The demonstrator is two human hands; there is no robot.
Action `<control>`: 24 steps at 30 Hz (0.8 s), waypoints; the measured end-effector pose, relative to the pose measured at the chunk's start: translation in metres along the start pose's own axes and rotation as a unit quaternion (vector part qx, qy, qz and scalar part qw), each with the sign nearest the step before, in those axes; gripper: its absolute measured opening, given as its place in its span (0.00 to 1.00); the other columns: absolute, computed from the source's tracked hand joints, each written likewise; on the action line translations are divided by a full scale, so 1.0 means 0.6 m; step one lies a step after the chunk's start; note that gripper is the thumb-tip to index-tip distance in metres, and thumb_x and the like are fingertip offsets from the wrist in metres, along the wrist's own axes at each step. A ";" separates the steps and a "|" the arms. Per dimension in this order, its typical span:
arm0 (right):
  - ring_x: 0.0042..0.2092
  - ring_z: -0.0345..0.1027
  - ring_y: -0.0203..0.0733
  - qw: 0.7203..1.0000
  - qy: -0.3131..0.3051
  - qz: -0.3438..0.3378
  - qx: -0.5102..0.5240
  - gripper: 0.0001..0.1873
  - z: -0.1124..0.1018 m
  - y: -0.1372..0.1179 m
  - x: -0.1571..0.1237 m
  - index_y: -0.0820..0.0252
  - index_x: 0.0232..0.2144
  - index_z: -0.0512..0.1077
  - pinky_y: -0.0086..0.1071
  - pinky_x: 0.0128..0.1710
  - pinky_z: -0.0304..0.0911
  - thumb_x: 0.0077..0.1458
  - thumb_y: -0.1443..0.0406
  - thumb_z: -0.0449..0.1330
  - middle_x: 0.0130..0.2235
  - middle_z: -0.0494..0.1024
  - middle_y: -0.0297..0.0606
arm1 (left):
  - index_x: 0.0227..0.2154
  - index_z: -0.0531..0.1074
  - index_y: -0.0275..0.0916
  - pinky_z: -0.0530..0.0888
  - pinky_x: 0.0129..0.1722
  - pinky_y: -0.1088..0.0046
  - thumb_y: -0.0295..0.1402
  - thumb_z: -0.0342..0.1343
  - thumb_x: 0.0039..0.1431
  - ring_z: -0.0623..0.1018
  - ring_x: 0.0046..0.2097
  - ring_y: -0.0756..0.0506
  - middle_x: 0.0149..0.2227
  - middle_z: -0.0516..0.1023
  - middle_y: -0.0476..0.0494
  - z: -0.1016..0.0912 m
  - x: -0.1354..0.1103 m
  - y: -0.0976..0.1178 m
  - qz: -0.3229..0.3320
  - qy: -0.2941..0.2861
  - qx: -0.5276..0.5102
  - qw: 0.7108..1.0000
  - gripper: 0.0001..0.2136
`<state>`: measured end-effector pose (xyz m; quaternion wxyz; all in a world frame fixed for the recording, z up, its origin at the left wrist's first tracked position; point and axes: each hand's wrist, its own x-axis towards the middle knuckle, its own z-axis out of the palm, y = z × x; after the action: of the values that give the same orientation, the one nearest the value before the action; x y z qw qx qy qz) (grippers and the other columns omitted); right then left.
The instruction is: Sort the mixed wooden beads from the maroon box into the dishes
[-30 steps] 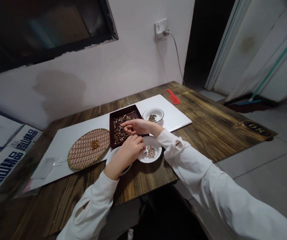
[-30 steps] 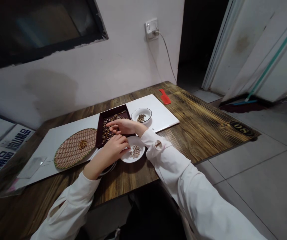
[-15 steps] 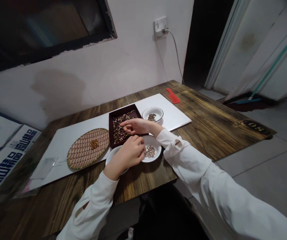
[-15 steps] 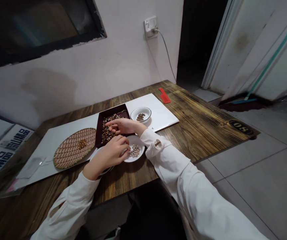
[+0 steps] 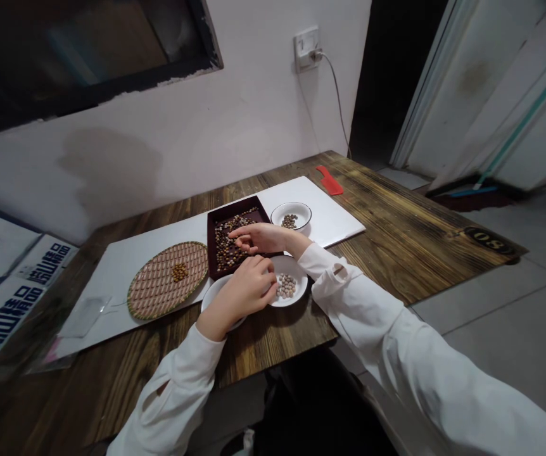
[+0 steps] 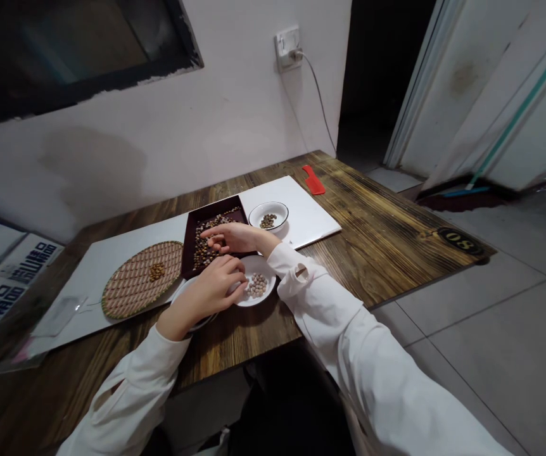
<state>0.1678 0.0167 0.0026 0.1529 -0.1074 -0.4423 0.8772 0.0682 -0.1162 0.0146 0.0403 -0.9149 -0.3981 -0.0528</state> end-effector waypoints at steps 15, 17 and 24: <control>0.28 0.61 0.29 1.000 -0.020 0.003 0.010 0.09 -0.010 0.003 0.005 0.64 0.36 0.70 0.22 0.24 0.55 0.58 0.69 0.51 0.28 0.68 0.34 | 0.27 0.75 0.37 0.64 0.50 0.60 0.33 0.43 0.63 0.66 0.45 0.44 0.42 0.71 0.42 -0.005 -0.001 0.007 -0.005 -0.015 -0.024 1.000 0.16; 0.28 0.60 0.29 1.000 -0.024 -0.001 0.008 0.09 -0.010 0.003 0.006 0.64 0.36 0.70 0.22 0.24 0.55 0.58 0.69 0.50 0.28 0.68 0.34 | 0.28 0.76 0.38 0.64 0.50 0.60 0.33 0.44 0.63 0.67 0.45 0.44 0.41 0.71 0.42 -0.005 -0.001 0.007 -0.008 -0.009 -0.027 1.000 0.16; 0.28 0.60 0.29 1.000 -0.004 0.001 0.003 0.08 -0.010 0.003 0.008 0.64 0.35 0.70 0.22 0.24 0.55 0.57 0.68 0.52 0.28 0.69 0.34 | 0.30 0.76 0.38 0.65 0.50 0.61 0.34 0.43 0.64 0.67 0.45 0.44 0.41 0.70 0.42 -0.006 -0.001 0.008 -0.013 -0.001 -0.032 0.999 0.17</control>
<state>0.1651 0.0218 -0.0028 0.1503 -0.1035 -0.4397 0.8794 0.0712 -0.1205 0.0179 0.0100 -0.9104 -0.4085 -0.0647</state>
